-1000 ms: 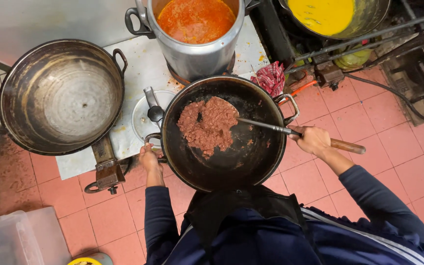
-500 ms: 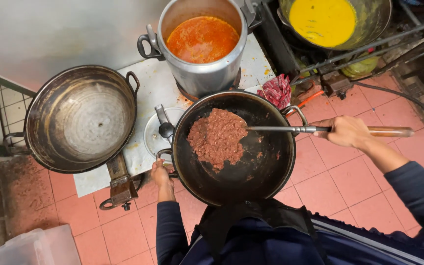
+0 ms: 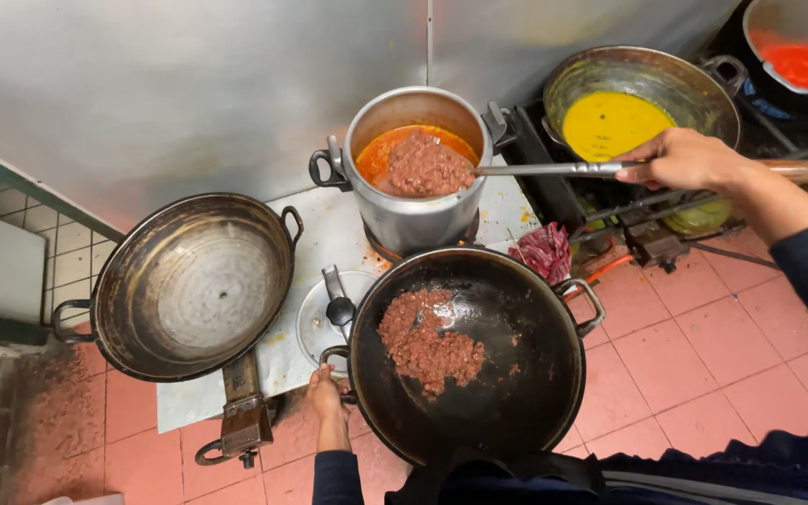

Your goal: The recorder stirs various sauces in large woks, washes a blender jar in a sink, and transfers ingredients between pots in a large kitchen.

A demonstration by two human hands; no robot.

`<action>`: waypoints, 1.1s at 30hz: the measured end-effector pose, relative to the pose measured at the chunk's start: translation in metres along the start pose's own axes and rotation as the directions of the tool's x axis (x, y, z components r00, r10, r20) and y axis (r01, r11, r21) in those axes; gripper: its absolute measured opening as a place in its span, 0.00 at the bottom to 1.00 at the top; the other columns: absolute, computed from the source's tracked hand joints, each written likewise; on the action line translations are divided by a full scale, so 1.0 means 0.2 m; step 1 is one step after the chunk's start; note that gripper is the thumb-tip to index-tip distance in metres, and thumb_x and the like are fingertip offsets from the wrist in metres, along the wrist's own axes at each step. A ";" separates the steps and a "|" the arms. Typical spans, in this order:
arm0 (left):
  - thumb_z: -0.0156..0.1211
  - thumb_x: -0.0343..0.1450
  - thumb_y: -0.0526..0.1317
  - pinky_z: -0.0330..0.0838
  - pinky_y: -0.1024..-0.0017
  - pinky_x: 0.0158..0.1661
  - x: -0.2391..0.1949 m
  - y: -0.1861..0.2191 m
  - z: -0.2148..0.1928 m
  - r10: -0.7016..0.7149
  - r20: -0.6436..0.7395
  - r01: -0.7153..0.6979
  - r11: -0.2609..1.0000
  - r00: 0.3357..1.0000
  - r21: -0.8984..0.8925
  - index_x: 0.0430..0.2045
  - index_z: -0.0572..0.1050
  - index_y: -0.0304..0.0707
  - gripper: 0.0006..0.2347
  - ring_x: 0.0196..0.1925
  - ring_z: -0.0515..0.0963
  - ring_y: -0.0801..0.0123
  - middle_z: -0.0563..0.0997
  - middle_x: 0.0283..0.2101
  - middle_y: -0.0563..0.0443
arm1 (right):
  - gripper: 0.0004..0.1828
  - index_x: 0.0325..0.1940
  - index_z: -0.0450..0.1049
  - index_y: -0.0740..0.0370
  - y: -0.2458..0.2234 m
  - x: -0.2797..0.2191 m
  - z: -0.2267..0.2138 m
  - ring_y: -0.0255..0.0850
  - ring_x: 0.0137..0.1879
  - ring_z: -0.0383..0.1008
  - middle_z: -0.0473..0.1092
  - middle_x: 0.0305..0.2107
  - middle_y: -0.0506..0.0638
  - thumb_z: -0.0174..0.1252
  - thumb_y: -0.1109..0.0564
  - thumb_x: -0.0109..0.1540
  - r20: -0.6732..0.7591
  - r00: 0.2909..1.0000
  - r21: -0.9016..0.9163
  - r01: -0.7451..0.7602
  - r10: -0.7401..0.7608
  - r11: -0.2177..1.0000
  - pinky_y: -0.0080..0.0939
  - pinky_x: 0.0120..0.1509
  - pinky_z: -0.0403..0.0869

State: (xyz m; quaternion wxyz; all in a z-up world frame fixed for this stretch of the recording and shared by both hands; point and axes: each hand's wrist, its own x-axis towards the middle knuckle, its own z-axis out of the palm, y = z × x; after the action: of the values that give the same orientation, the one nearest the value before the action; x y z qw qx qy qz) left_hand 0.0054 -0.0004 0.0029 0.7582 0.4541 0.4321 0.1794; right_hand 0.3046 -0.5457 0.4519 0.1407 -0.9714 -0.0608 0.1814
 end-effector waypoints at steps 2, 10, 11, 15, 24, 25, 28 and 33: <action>0.53 0.77 0.42 0.59 0.74 0.17 0.01 -0.02 -0.01 -0.013 0.003 0.013 0.999 1.000 0.044 0.31 0.75 0.37 0.10 0.13 0.59 0.75 0.62 0.14 0.57 | 0.26 0.62 0.77 0.32 -0.14 0.10 -0.03 0.48 0.46 0.80 0.79 0.41 0.51 0.60 0.32 0.60 -0.123 0.992 -0.213 -0.027 0.000 0.977 0.50 0.52 0.77; 0.53 0.77 0.42 0.58 0.73 0.18 -0.01 -0.06 -0.07 -0.013 -0.031 0.014 0.999 0.999 0.030 0.32 0.76 0.36 0.09 0.14 0.59 0.76 0.62 0.14 0.58 | 0.18 0.58 0.78 0.49 -0.45 0.77 0.39 0.50 0.41 0.77 0.76 0.34 0.54 0.54 0.48 0.65 -0.384 0.743 -0.767 0.074 -0.548 0.637 0.51 0.44 0.73; 0.53 0.77 0.41 0.59 0.73 0.18 -0.03 -0.05 -0.06 -0.017 -0.046 0.018 0.999 0.999 0.030 0.33 0.76 0.35 0.09 0.14 0.59 0.76 0.63 0.14 0.58 | 0.16 0.55 0.79 0.55 -0.45 0.86 0.46 0.49 0.39 0.76 0.74 0.31 0.53 0.53 0.53 0.66 -0.370 0.625 -0.863 0.043 -0.687 0.503 0.50 0.42 0.71; 0.52 0.77 0.41 0.59 0.73 0.18 -0.06 -0.02 -0.02 -0.035 -0.063 0.037 0.999 0.997 0.026 0.33 0.75 0.33 0.09 0.14 0.59 0.76 0.70 0.16 0.59 | 0.12 0.46 0.78 0.60 -0.68 0.88 0.51 0.45 0.36 0.72 0.70 0.28 0.50 0.51 0.55 0.67 -0.236 0.497 -0.971 -0.153 -0.835 0.183 0.48 0.41 0.68; 0.54 0.76 0.41 0.57 0.73 0.18 -0.09 -0.01 -0.02 -0.068 -0.078 0.069 0.998 0.995 0.006 0.32 0.76 0.36 0.09 0.14 0.59 0.75 0.61 0.14 0.58 | 0.13 0.27 0.81 0.56 -0.79 1.17 0.69 0.48 0.33 0.76 0.75 0.25 0.52 0.53 0.52 0.58 0.150 0.590 -0.984 0.012 -0.794 -0.177 0.50 0.35 0.70; 0.54 0.76 0.41 0.57 0.73 0.18 -0.09 -0.03 -0.02 -0.062 -0.078 0.062 0.998 0.995 -0.005 0.32 0.76 0.36 0.08 0.14 0.59 0.76 0.61 0.14 0.59 | 0.12 0.28 0.81 0.54 -0.80 1.16 0.69 0.47 0.34 0.78 0.77 0.26 0.51 0.54 0.52 0.59 0.169 0.624 -0.985 0.083 -0.763 -0.151 0.50 0.37 0.71; 0.55 0.76 0.41 0.57 0.73 0.18 -0.08 -0.03 -0.01 -0.061 -0.089 0.061 0.998 0.994 -0.009 0.32 0.76 0.36 0.08 0.14 0.59 0.76 0.61 0.14 0.59 | 0.10 0.28 0.82 0.52 -0.86 1.16 0.64 0.46 0.38 0.81 0.79 0.28 0.50 0.55 0.52 0.58 0.220 0.692 -0.970 0.229 -0.688 -0.081 0.50 0.39 0.73; 0.55 0.76 0.41 0.57 0.73 0.18 -0.07 -0.05 -0.02 -0.065 -0.101 0.066 0.998 0.993 0.006 0.31 0.75 0.35 0.08 0.13 0.60 0.75 0.61 0.14 0.58 | 0.07 0.29 0.83 0.52 -0.97 1.08 0.53 0.45 0.42 0.82 0.80 0.31 0.49 0.60 0.53 0.55 0.290 0.780 -0.918 0.391 -0.554 0.071 0.46 0.42 0.76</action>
State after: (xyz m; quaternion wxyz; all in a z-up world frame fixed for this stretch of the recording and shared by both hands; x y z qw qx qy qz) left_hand -0.0067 -0.0136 0.0008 0.7388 0.4336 0.4854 0.1747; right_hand 0.4534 -0.2973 0.3416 -0.4169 -0.7846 -0.4586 -0.0160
